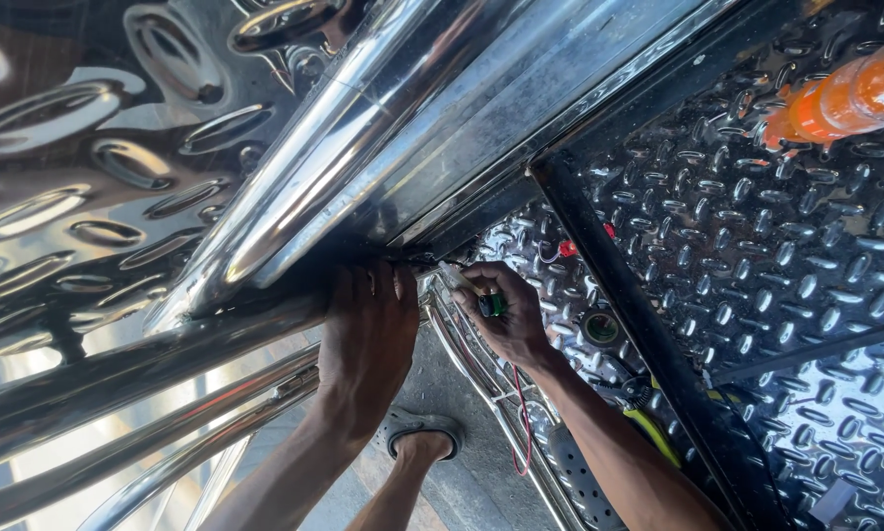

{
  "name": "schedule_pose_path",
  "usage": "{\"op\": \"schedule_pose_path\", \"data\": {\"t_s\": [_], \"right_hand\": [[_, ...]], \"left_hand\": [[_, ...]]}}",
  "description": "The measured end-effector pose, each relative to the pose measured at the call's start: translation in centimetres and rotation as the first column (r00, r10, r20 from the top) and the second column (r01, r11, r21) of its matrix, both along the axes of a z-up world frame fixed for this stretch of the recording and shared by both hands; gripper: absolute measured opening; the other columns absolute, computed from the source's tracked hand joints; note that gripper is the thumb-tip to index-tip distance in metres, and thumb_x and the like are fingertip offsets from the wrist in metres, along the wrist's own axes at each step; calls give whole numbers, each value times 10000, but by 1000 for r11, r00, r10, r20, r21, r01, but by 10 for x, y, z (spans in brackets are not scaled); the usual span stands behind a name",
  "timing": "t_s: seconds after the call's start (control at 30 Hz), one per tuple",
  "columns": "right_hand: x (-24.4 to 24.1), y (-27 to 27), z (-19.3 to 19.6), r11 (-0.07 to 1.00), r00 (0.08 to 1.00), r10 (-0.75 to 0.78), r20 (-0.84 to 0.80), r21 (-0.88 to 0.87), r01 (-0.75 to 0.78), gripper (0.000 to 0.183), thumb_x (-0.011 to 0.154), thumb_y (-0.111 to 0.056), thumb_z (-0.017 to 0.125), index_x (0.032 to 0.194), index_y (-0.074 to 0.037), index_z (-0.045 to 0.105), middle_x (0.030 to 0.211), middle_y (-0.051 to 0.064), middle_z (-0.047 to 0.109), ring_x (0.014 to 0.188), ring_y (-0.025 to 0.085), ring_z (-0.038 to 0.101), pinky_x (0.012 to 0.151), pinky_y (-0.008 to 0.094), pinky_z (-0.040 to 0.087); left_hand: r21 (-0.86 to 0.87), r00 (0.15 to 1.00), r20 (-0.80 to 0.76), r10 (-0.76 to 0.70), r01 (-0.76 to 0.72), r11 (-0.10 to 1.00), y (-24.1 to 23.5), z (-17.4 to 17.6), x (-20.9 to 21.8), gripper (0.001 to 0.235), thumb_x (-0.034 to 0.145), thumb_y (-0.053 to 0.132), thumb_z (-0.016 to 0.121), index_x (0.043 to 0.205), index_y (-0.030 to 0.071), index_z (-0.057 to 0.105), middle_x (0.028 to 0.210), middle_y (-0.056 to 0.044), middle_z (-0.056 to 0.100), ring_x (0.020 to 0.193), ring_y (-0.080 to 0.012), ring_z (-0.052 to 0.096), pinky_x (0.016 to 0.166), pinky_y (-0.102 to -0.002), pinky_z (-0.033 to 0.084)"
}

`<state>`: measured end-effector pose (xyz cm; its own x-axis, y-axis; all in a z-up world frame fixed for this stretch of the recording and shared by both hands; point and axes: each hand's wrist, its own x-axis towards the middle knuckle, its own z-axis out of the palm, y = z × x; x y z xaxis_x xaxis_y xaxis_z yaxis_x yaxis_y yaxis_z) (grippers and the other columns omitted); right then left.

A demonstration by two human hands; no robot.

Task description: The person works on the wiring of a three-wheeled vehicle's rear frame. They use a lighter to heat-shrink a connector and a screwdriver to adjust components within the frame. The person handles wires, a lighter, and a screwdriver throughout the task.

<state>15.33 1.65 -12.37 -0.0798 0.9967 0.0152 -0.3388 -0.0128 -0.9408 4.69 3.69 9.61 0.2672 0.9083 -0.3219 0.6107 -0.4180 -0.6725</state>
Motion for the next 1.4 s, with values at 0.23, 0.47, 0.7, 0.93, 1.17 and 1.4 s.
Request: {"op": "schedule_pose_path", "data": {"t_s": [0.23, 0.47, 0.7, 0.93, 1.17, 1.4], "right_hand": [[6, -13, 11, 1000, 997, 9, -79, -27, -11, 214, 1030, -182, 821, 1201, -76, 747, 950, 101, 822, 871, 103, 679, 791, 355, 514], [12, -22, 21, 994, 999, -13, 39, -109, 17, 215, 992, -225, 864, 1175, -134, 798, 758, -10, 573, 753, 60, 536, 741, 305, 459], [19, -23, 28, 991, 997, -79, 21, -104, 81, 173, 986, -177, 864, 1131, -101, 810, 780, -16, 523, 774, 52, 485, 766, 291, 426], [47, -19, -1, 983, 991, -125, 48, -127, 130, 200, 1001, -138, 850, 1173, -53, 795, 787, -1, 544, 772, 44, 518, 752, 319, 445], [46, -22, 5, 976, 1000, 19, 22, -217, -14, 174, 932, -181, 890, 1071, -118, 808, 801, -7, 686, 751, 101, 633, 715, 314, 519], [43, -28, -7, 982, 991, 46, 127, -187, -21, 119, 1014, -156, 820, 1066, -56, 781, 823, 76, 759, 836, 113, 709, 804, 335, 517]], "left_hand": [[6, 999, 46, 27, -27, 1000, -2, 9, -2, 457, 742, 237, 859, 1179, 141, 767, 959, -52, 740, 795, -224, 711, 890, -400, 480], [44, 999, 12, 46, -47, 998, -5, 30, 9, 429, 807, 209, 847, 1229, 185, 774, 921, -38, 736, 831, -217, 691, 916, -413, 438], [147, 987, 150, 51, -73, 986, -22, 27, 1, 516, 785, 198, 853, 1294, 185, 769, 1043, -90, 763, 1033, -262, 712, 1077, -440, 428], [185, 969, 245, 46, -93, 978, -35, 26, 8, 502, 812, 145, 853, 1307, 133, 768, 1166, -165, 774, 1182, -309, 731, 1216, -499, 371], [-341, 150, 875, 460, -484, 806, -109, -106, 3, 197, 970, 246, 738, 1155, 185, 768, 1086, -86, 765, 941, -277, 762, 722, -414, 615], [-424, -442, 894, 71, -788, 447, -103, -200, -21, 102, 914, 44, 805, 1007, 69, 840, 845, -151, 836, 817, -321, 847, 661, -398, 667]]}}
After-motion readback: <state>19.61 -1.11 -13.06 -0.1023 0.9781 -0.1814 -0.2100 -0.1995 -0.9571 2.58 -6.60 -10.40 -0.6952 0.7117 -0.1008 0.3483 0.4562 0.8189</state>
